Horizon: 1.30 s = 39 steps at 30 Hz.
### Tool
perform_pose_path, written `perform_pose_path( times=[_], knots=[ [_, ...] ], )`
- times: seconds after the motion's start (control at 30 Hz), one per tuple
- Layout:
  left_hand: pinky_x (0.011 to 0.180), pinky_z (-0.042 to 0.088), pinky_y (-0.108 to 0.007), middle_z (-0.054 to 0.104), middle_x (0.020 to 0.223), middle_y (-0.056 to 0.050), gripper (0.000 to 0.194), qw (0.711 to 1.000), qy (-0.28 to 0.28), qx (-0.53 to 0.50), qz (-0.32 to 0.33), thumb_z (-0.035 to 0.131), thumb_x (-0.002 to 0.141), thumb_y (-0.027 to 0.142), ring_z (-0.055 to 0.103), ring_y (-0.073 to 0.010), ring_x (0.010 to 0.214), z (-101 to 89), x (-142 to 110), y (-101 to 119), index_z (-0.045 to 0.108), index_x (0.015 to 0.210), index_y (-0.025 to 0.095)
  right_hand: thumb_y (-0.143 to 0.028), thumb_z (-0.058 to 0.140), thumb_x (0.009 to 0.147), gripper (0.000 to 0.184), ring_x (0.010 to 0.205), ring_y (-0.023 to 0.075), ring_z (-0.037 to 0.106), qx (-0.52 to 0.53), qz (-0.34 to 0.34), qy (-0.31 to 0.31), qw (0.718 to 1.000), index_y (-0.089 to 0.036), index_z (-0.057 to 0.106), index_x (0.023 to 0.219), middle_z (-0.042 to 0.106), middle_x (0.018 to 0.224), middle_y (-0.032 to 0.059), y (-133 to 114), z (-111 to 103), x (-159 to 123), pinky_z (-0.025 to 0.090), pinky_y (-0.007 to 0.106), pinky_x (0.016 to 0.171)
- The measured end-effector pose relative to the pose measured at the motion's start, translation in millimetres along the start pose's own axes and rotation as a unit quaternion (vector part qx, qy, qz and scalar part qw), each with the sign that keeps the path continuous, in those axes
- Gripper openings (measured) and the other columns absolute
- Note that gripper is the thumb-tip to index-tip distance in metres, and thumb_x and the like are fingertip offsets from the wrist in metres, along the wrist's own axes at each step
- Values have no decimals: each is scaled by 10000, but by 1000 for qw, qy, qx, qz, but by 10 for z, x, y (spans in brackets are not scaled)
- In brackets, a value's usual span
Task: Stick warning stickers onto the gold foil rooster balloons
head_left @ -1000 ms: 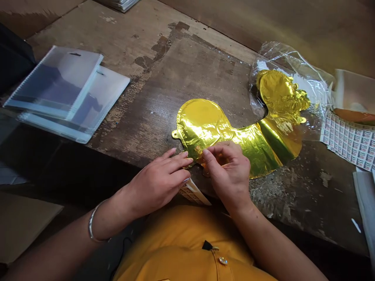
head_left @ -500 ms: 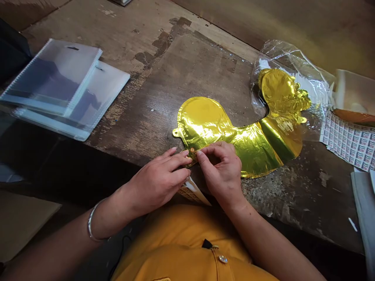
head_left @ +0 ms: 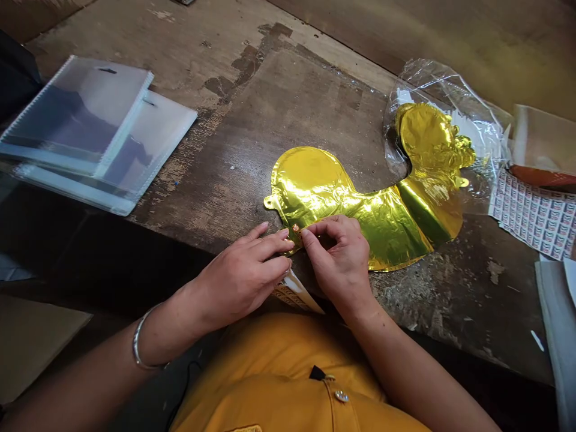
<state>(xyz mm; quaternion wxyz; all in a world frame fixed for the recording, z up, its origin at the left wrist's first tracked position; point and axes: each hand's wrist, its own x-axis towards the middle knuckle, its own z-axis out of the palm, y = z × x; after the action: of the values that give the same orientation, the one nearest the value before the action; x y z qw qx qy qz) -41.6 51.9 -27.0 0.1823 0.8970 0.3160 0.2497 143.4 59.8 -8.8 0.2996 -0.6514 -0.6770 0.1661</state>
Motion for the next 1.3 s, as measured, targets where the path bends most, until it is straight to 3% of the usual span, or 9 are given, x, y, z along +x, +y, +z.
perform_pose_path(
  times=[0.33, 0.53, 0.67, 0.77, 0.87, 0.97, 1.1, 1.2, 1.3],
  knots=[
    [1152, 272, -464, 643, 1228, -82, 161, 1000, -15, -3, -5, 493, 936, 174, 529, -214, 1260, 11, -26, -15, 637, 1007, 168, -296, 639, 817, 167, 819, 210, 515, -72, 2, -26, 997, -196, 625, 683, 610, 739, 33, -25, 7, -4, 398, 339, 743],
    [1165, 198, -475, 660, 1208, -70, 143, 1000, -14, -2, -15, 498, 936, 177, 551, -199, 1239, -3, -16, -13, 625, 999, 182, -432, 687, 766, 336, 697, 188, 501, -159, 22, -16, 987, -174, 548, 930, 606, 798, 41, -7, 51, 98, 363, 311, 653],
    [1163, 193, -488, 676, 1171, -57, 132, 1000, -8, -15, -22, 492, 941, 186, 553, -205, 1238, 8, -21, -15, 621, 970, 180, -308, 511, 880, 170, 633, 194, 519, -212, 59, -5, 976, -173, 572, 965, 609, 741, 53, 30, -52, 204, 363, 321, 618],
    [1160, 204, -512, 658, 1190, -58, 144, 999, -13, -25, -24, 487, 940, 183, 554, -207, 1232, 12, -25, -27, 621, 993, 191, -209, 453, 895, 229, 846, 240, 587, -189, -72, -5, 979, -162, 608, 1055, 670, 937, 115, 60, -183, 146, 442, 381, 768],
    [1118, 312, -499, 583, 1256, -98, 134, 999, 2, -33, -29, 525, 914, 195, 508, -238, 1257, -3, -24, -29, 648, 969, 196, -189, 482, 904, 316, 1080, 244, 554, -148, -240, -98, 954, -174, 604, 1195, 639, 1230, 108, 110, -237, 10, 449, 404, 939],
    [1020, 448, -419, 499, 1300, -124, 118, 997, 16, -55, -55, 553, 889, 197, 503, -246, 1215, -29, -30, -15, 669, 910, 186, -177, 500, 909, 330, 1033, 228, 580, -145, -261, -120, 947, -164, 619, 1217, 640, 1261, 94, 167, -195, -69, 491, 387, 914],
    [997, 483, -385, 446, 1334, -117, 137, 993, 10, -84, -78, 539, 892, 183, 515, -233, 1199, -49, -47, 5, 667, 942, 191, -151, 456, 920, 305, 975, 230, 625, -165, -282, -109, 939, -117, 667, 1138, 663, 1213, 140, 165, -127, -46, 510, 383, 875],
    [1025, 471, -384, 422, 1361, -112, 136, 990, 14, -108, -92, 541, 893, 177, 497, -235, 1235, -62, -48, 8, 667, 943, 188, -172, 453, 920, 267, 920, 217, 652, -123, -251, -87, 956, -110, 708, 964, 723, 1058, 136, 107, -142, 22, 509, 351, 840],
    [1063, 445, -399, 412, 1387, -117, 132, 988, 15, -120, -101, 544, 899, 191, 487, -237, 1254, -85, -37, 2, 671, 930, 174, -265, 493, 908, 263, 736, 173, 655, -56, -124, -69, 988, -152, 708, 806, 739, 823, 77, 62, -192, 120, 494, 297, 699]
  ],
)
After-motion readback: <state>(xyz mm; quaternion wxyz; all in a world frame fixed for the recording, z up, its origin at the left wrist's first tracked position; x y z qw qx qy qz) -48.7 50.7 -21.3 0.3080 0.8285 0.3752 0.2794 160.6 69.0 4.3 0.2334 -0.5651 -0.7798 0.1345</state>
